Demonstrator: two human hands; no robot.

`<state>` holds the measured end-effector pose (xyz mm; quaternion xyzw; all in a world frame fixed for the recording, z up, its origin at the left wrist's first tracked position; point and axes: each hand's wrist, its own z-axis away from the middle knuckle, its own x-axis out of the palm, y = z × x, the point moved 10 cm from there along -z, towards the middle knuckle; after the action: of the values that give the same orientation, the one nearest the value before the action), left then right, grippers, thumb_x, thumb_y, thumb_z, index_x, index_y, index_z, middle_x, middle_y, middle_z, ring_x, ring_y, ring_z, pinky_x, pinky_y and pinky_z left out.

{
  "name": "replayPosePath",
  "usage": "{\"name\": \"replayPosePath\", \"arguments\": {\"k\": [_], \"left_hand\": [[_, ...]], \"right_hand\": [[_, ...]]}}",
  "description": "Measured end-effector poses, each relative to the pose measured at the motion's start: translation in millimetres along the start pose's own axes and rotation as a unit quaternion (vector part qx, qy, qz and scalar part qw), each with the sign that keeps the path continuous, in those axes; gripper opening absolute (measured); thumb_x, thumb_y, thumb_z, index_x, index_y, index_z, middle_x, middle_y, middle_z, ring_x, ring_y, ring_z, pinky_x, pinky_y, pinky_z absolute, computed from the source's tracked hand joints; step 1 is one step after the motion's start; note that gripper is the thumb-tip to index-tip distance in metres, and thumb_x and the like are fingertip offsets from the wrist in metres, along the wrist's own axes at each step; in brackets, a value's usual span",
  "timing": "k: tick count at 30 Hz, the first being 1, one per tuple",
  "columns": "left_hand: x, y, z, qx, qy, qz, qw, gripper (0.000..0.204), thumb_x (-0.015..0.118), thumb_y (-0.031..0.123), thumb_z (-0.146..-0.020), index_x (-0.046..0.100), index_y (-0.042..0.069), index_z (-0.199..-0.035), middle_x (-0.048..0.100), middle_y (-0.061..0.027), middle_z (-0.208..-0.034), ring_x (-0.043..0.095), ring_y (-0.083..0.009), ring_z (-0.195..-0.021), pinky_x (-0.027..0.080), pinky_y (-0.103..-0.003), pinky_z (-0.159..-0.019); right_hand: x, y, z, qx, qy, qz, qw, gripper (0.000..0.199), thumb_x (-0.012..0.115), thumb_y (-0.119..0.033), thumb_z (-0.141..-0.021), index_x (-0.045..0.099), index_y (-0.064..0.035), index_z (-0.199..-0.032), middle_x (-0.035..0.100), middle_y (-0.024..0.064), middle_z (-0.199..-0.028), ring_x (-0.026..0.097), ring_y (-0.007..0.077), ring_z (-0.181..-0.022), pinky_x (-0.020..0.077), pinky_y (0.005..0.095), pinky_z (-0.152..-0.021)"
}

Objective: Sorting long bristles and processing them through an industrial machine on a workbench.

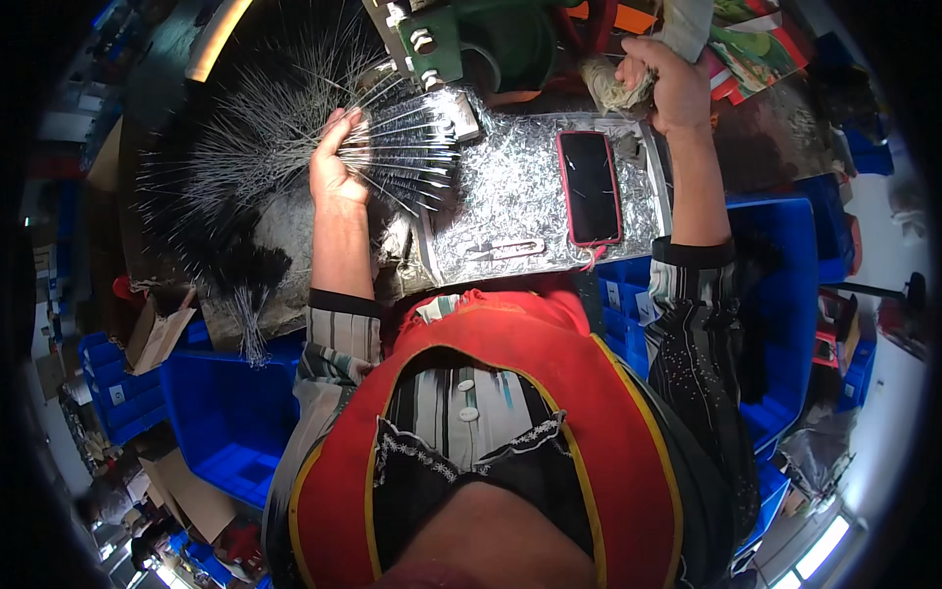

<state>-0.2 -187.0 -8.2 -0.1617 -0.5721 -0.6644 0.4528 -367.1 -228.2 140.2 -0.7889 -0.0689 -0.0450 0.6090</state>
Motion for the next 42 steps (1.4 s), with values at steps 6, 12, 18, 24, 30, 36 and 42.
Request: {"name": "replayPosePath", "arguments": {"k": [6,12,18,24,30,36,42], "left_hand": [[-0.7,-5.3,-6.5,0.007,0.019,0.013,1.000,0.031,0.054,-0.006,-0.072,0.050,-0.004,-0.102,0.060,-0.0170,-0.091,0.060,-0.0241,-0.082,0.049,-0.034,-0.075],[0.8,-3.0,-3.6,0.010,0.026,0.002,1.000,0.032,0.054,-0.008,-0.070,0.049,-0.006,-0.102,0.060,-0.0179,-0.089,0.060,-0.0242,-0.082,0.050,-0.034,-0.074],[3.9,3.7,0.0,0.020,0.010,0.007,1.000,0.033,0.056,-0.008,-0.070,0.049,-0.007,-0.102,0.060,-0.0181,-0.088,0.060,-0.0242,-0.081,0.050,-0.034,-0.073],[3.5,-9.4,4.3,-0.089,-0.041,-0.120,0.988,0.028,0.062,0.005,-0.074,0.054,-0.003,-0.100,0.062,-0.0146,-0.087,0.060,-0.0199,-0.072,0.051,-0.028,-0.064],[7.8,2.3,1.1,-0.040,-0.052,-0.081,0.995,0.026,0.060,-0.005,-0.069,0.056,-0.008,-0.095,0.060,-0.0170,-0.088,0.061,-0.0235,-0.074,0.052,-0.031,-0.065],[-1.2,3.6,-3.6,-0.011,-0.019,-0.070,0.997,0.027,0.059,-0.005,-0.068,0.055,-0.009,-0.094,0.060,-0.0193,-0.086,0.061,-0.0250,-0.074,0.052,-0.033,-0.065],[-4.7,7.1,1.4,-0.018,-0.016,-0.076,0.997,0.031,0.057,-0.003,-0.072,0.050,-0.008,-0.101,0.060,-0.0192,-0.089,0.060,-0.0236,-0.080,0.050,-0.029,-0.070]], "right_hand": [[-3.9,-13.5,-5.9,0.080,0.005,0.037,0.996,0.024,0.058,-0.010,-0.070,0.048,-0.0028,-0.050,0.046,0.0069,-0.046,0.050,0.0185,-0.047,0.0423,0.0299,-0.052],[-1.8,-18.3,-5.1,0.035,0.003,0.022,0.999,0.022,0.060,-0.009,-0.070,0.049,-0.0022,-0.053,0.046,0.0069,-0.047,0.051,0.0179,-0.046,0.0427,0.0293,-0.051],[-14.4,15.5,15.4,-0.176,0.064,0.032,0.982,0.010,0.058,0.000,-0.071,0.052,0.0045,-0.077,0.051,0.0080,-0.054,0.053,0.0172,-0.048,0.0475,0.0305,-0.055],[-2.0,3.0,3.5,-0.036,0.027,0.011,0.999,0.015,0.058,-0.005,-0.070,0.051,0.0007,-0.058,0.048,0.0086,-0.049,0.050,0.0186,-0.046,0.0437,0.0303,-0.051],[-0.4,-4.9,3.1,0.056,0.055,0.056,0.995,0.032,0.053,-0.011,-0.075,0.040,-0.0060,-0.046,0.042,0.0067,-0.048,0.046,0.0176,-0.052,0.0397,0.0293,-0.060],[0.8,-0.8,4.5,0.031,0.039,0.052,0.997,0.032,0.053,-0.011,-0.075,0.040,-0.0059,-0.047,0.043,0.0066,-0.048,0.046,0.0178,-0.052,0.0398,0.0291,-0.061],[3.5,-5.2,-0.6,0.040,0.035,0.048,0.997,0.028,0.057,-0.010,-0.072,0.044,-0.0045,-0.048,0.044,0.0071,-0.047,0.048,0.0183,-0.048,0.0409,0.0294,-0.055]]}}
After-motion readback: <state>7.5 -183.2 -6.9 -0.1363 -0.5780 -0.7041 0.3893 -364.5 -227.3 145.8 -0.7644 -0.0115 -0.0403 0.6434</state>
